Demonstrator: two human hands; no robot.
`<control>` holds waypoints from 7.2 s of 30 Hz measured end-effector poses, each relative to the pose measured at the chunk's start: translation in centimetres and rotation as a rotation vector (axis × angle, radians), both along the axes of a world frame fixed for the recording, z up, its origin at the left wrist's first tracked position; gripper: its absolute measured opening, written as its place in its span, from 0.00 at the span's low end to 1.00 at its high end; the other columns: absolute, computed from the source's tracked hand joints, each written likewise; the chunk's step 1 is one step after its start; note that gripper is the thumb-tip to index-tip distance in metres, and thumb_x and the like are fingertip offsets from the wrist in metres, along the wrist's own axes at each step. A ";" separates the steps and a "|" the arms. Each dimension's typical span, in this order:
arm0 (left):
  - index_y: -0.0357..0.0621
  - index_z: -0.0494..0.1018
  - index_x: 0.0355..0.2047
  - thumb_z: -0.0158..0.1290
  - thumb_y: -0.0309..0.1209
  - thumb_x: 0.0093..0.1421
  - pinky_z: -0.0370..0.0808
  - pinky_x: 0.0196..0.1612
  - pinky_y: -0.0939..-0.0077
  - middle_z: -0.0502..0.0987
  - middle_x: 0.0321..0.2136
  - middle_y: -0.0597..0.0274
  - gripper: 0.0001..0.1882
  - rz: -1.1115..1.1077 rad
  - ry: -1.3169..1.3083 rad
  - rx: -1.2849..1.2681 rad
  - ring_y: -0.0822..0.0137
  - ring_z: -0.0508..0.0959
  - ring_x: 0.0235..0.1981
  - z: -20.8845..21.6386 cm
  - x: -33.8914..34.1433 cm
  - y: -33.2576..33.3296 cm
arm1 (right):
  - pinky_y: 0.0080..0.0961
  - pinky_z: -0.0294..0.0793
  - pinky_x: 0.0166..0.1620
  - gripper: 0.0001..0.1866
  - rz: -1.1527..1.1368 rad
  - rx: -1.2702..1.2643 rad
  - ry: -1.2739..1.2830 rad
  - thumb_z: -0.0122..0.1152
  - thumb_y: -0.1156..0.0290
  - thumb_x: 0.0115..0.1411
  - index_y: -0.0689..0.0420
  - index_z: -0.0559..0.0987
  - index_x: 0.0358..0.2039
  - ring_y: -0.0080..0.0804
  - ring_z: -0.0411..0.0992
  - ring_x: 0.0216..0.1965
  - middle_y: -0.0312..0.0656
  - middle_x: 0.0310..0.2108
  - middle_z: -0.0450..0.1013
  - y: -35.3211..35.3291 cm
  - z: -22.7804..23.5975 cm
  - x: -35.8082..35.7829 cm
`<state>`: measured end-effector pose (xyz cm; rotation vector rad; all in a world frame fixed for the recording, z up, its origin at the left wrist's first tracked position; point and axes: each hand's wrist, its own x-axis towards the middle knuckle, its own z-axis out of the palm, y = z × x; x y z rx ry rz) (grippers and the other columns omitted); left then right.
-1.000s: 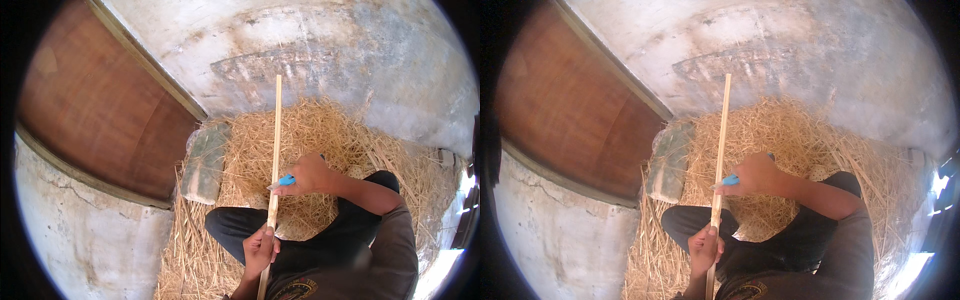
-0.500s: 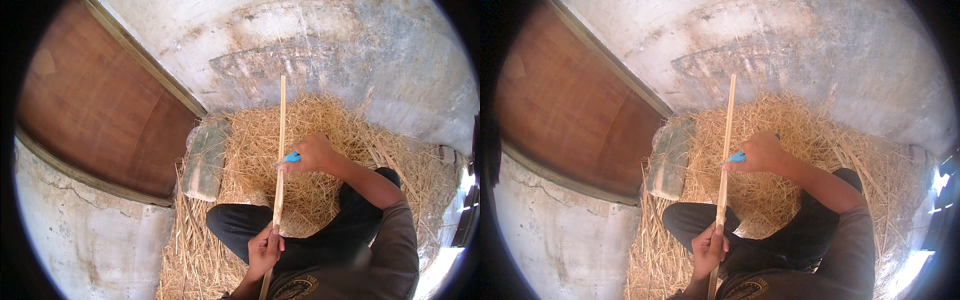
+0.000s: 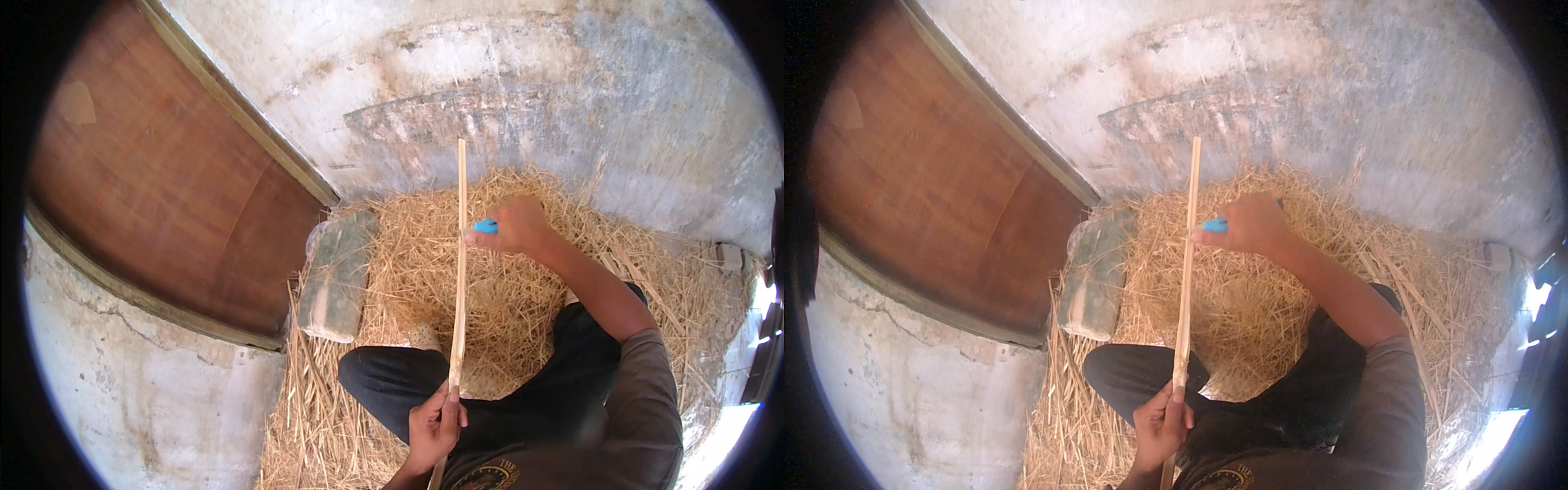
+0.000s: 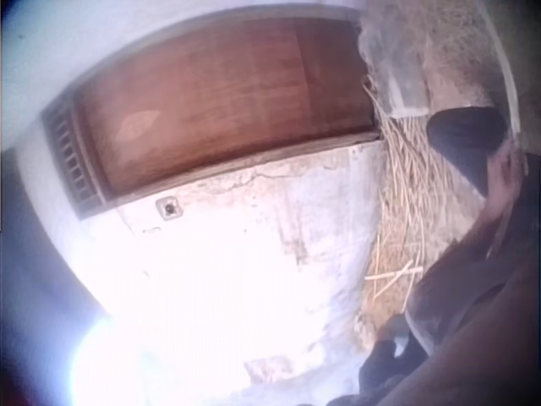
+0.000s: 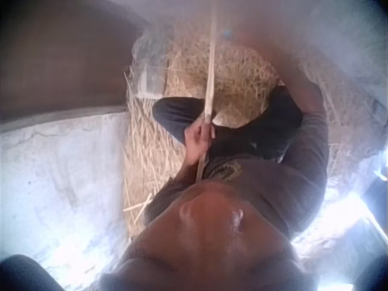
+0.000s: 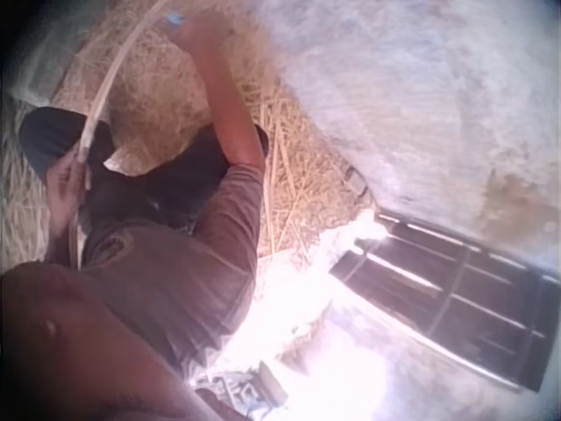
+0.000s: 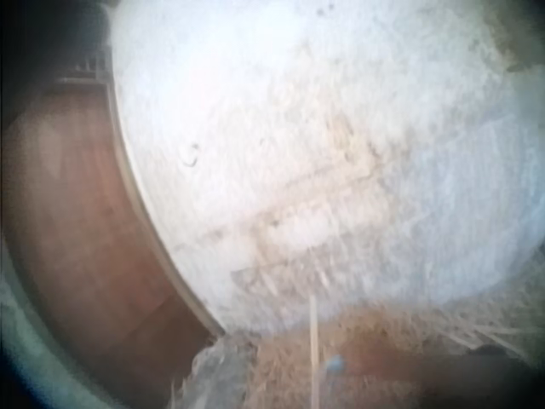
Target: The person sits on a bed of straw and uses a small knife to shave a long, thin piece of wood. They hold the wood vertically and repeatedly scrape the blade along its length to remove thin strips of material.
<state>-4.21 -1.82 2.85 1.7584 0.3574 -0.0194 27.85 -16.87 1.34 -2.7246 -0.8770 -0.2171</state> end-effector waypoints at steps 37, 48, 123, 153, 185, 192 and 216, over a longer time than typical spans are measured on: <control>0.35 0.68 0.56 0.46 0.26 0.66 0.59 0.20 0.88 0.65 0.16 0.75 0.18 0.067 -0.036 -0.144 0.85 0.62 0.18 -0.7 1.5 -0.4 | 0.35 0.62 0.14 0.42 0.277 0.164 0.057 0.45 0.23 0.48 0.54 0.72 0.07 0.38 0.66 0.09 0.40 0.05 0.61 1.6 -1.2 -8.1; 0.35 0.71 0.52 0.46 0.27 0.67 0.60 0.21 0.87 0.66 0.17 0.72 0.16 -0.028 -0.015 -0.188 0.85 0.62 0.18 -0.9 0.0 -1.5 | 0.31 0.58 0.14 0.43 -0.073 0.152 0.077 0.42 0.20 0.46 0.53 0.75 0.10 0.32 0.62 0.09 0.36 0.05 0.60 -0.8 -2.8 0.6; 0.34 0.70 0.49 0.39 0.35 0.70 0.57 0.11 0.87 0.70 0.12 0.63 0.18 0.032 0.003 -0.466 0.80 0.60 0.06 -2.0 -1.0 1.7 | 0.35 0.65 0.16 0.47 0.300 0.105 0.066 0.39 0.19 0.47 0.56 0.74 0.09 0.37 0.68 0.11 0.41 0.07 0.65 0.7 0.0 -9.3; 0.35 0.70 0.51 0.40 0.36 0.70 0.57 0.11 0.87 0.70 0.13 0.65 0.19 -0.031 0.090 -0.297 0.81 0.61 0.07 -0.8 -0.2 1.0 | 0.36 0.59 0.16 0.46 -0.019 0.050 -0.201 0.34 0.20 0.49 0.56 0.69 0.07 0.36 0.62 0.11 0.39 0.06 0.60 -1.5 -0.9 8.5; 0.34 0.68 0.48 0.36 0.36 0.71 0.54 0.06 0.84 0.61 0.07 0.69 0.18 0.035 -0.034 -0.890 0.80 0.54 0.02 -1.1 2.4 0.5 | 0.33 0.60 0.13 0.39 0.171 0.305 -0.136 0.52 0.25 0.46 0.53 0.71 0.07 0.38 0.65 0.08 0.39 0.05 0.61 0.8 -1.0 -5.7; 0.38 0.68 0.50 0.37 0.37 0.71 0.52 0.10 0.84 0.60 0.08 0.70 0.18 0.090 0.033 -1.005 0.80 0.53 0.03 -1.8 2.0 0.6 | 0.34 0.60 0.14 0.39 0.402 0.324 -0.099 0.51 0.24 0.46 0.52 0.71 0.07 0.37 0.61 0.07 0.39 0.05 0.60 1.6 -1.9 -9.8; 0.37 0.67 0.51 0.37 0.36 0.71 0.55 0.12 0.84 0.60 0.08 0.69 0.18 0.057 0.049 -1.102 0.79 0.54 0.03 -3.1 1.5 1.2 | 0.34 0.60 0.14 0.38 0.222 0.160 0.018 0.49 0.26 0.49 0.52 0.74 0.10 0.41 0.64 0.09 0.42 0.07 0.64 1.0 -2.1 -7.0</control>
